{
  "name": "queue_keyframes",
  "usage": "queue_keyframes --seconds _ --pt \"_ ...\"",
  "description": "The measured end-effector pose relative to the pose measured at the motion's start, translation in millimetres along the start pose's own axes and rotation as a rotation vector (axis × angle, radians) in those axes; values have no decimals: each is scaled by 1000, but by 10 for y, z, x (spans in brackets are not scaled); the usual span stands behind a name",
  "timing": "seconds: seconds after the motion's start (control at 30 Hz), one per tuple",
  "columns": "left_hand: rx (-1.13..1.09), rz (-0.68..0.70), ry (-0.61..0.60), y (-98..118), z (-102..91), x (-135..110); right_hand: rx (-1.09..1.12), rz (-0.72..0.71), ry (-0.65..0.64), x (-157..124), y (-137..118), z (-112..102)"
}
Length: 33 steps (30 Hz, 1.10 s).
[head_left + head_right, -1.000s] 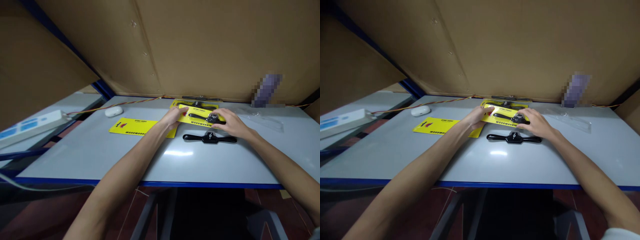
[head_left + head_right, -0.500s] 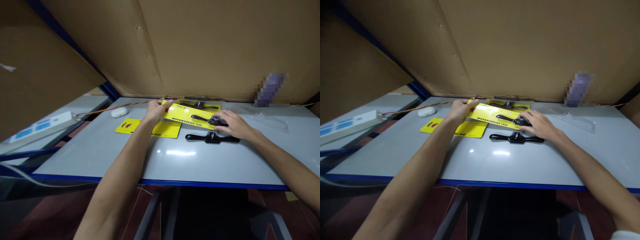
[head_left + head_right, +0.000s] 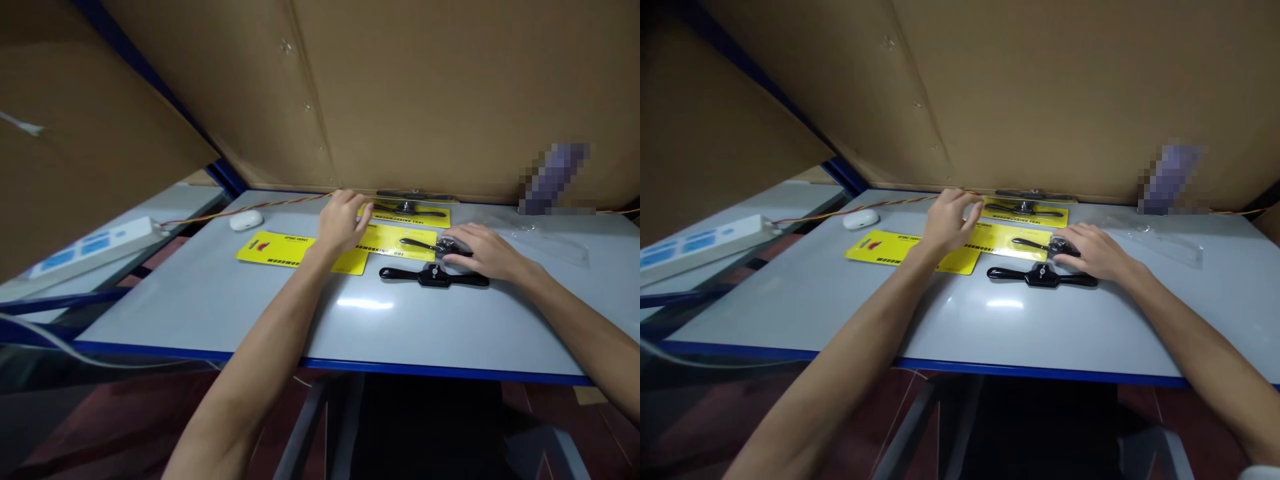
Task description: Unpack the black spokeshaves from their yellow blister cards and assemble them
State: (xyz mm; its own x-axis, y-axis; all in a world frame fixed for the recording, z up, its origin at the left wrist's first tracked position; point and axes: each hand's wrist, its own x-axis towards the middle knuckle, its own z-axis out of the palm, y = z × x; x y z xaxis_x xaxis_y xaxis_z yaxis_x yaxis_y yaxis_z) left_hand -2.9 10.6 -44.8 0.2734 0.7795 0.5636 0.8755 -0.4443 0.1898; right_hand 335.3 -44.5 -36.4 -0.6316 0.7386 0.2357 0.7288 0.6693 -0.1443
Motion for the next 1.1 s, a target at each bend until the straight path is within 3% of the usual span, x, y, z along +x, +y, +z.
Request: queue_keyframes --seconds 0.2,0.4,0.53,0.8,0.97,1.1 --pt "-40 -6 -235 76 68 32 -50 -46 83 12 -8 1" --pt "-22 -30 -247 20 13 40 -30 -48 67 28 68 18" --pt "107 -121 -277 -99 -159 71 -5 -19 83 -6 109 -28" --pt "321 -481 -304 -584 -622 -38 -2 39 72 -109 41 -305" --pt "305 -533 -390 -660 -597 -75 -225 264 181 -317 338 -623" --pt "290 -435 -382 -605 -428 -84 -323 634 -18 -569 739 -753"
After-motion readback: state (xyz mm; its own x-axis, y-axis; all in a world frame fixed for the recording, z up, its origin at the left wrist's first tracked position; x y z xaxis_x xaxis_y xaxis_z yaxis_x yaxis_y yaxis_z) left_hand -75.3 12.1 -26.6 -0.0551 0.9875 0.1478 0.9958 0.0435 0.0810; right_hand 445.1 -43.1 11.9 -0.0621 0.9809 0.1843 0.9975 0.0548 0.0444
